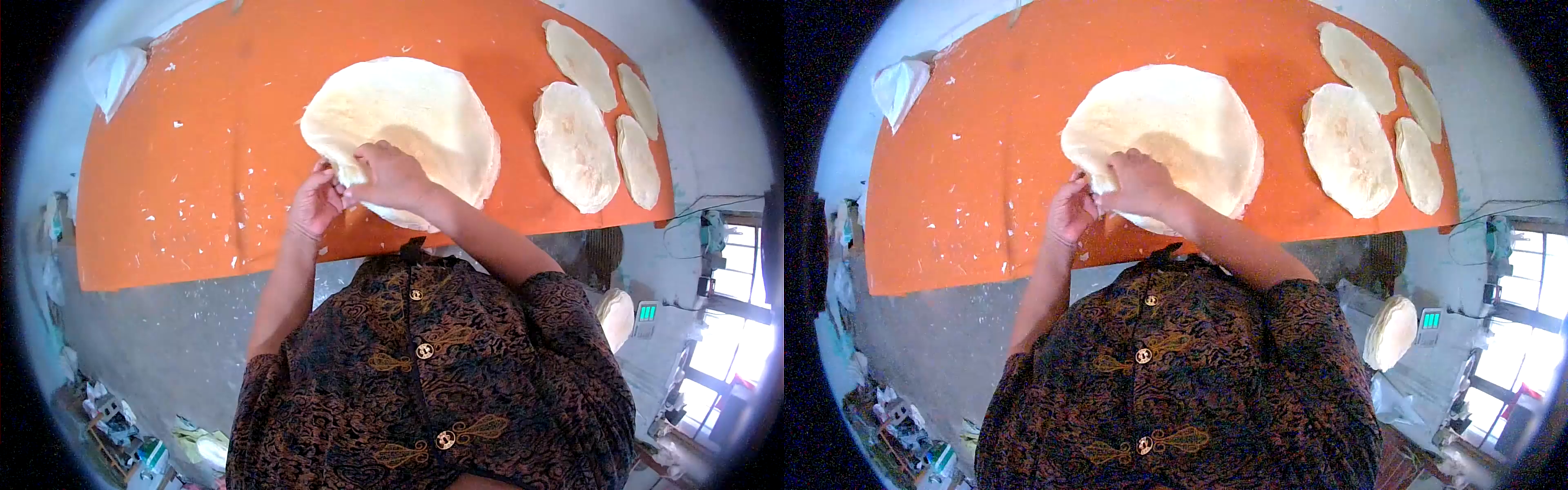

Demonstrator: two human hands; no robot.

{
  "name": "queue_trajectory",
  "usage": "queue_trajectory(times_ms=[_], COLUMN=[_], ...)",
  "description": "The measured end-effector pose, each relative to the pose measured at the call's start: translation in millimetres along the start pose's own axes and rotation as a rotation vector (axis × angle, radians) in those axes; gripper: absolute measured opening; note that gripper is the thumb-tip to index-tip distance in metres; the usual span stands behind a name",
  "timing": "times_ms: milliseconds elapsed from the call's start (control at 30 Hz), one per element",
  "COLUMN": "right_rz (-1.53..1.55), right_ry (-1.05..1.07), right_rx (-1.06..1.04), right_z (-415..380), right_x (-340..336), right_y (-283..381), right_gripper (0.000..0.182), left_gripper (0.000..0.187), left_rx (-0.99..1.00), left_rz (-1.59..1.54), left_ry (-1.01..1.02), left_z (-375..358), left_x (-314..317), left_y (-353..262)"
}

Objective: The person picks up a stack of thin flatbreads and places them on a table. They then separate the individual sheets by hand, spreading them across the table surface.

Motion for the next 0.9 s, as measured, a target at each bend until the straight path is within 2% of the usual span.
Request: queue_trajectory(times_ms=[100,233,333,433,533,633,667,767,800,833,867,900], right_rz=[0.253,0.578,0.751,0.729,0.378,0.156,0.168,0.502,0.511,0.219,0.084,-0.129], right_ry=[0.05,0.111,0.165,0.156,0.109,0.044,0.044,0.083,0.033,0.02,-0.234,-0.064], right_rx=[0.037,0.022,0.03,0.045,0.095,0.066,0.064,0.067,-0.005,-0.016,-0.233,-0.03], right_z=[3,3,8,9,14,18,21,34,46,60,69,91], right_x=[3,12,24,27,24,25,26,-31,-60,-95,-137,-163], right_y=[-11,-22,-31,-36,-42,-39,-45,-44,-47,-50,-44,-50], right_gripper=[0.059,0.044,0.033,0.026,0.023,0.024,0.025,0.019,0.018,0.018,0.017,0.018], left_gripper=[0.045,0.038,0.041,0.045,0.046,0.044,0.041,0.047,0.046,0.045,0.045,0.045], left_rx=[-0.03,-0.006,0.01,0.036,0.134,0.083,0.173,0.153,0.13,0.104,0.111,0.116], left_rz=[0.028,0.102,0.164,0.177,0.191,0.318,0.309,0.404,0.382,0.364,0.368,0.371], left_ry=[-0.01,-0.125,-0.179,-0.232,-0.296,-0.451,-0.439,-0.474,-0.486,-0.499,-0.496,-0.497], left_z=[-1,-1,0,-2,2,-2,0,-1,1,3,2,0], left_x=[12,14,8,9,0,2,-10,-19,-38,-56,-58,-59], left_y=[0,-4,-3,-3,-3,-6,-3,-2,7,12,9,9])
Point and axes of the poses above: each hand's wrist, its own z-axis towards the middle knuckle, its own x-axis out of the palm, y = z × x, the point moved 9 cm from there along z, towards the middle knuckle, and after that the axes turned 7 degrees about y, right-handed, at the moved point
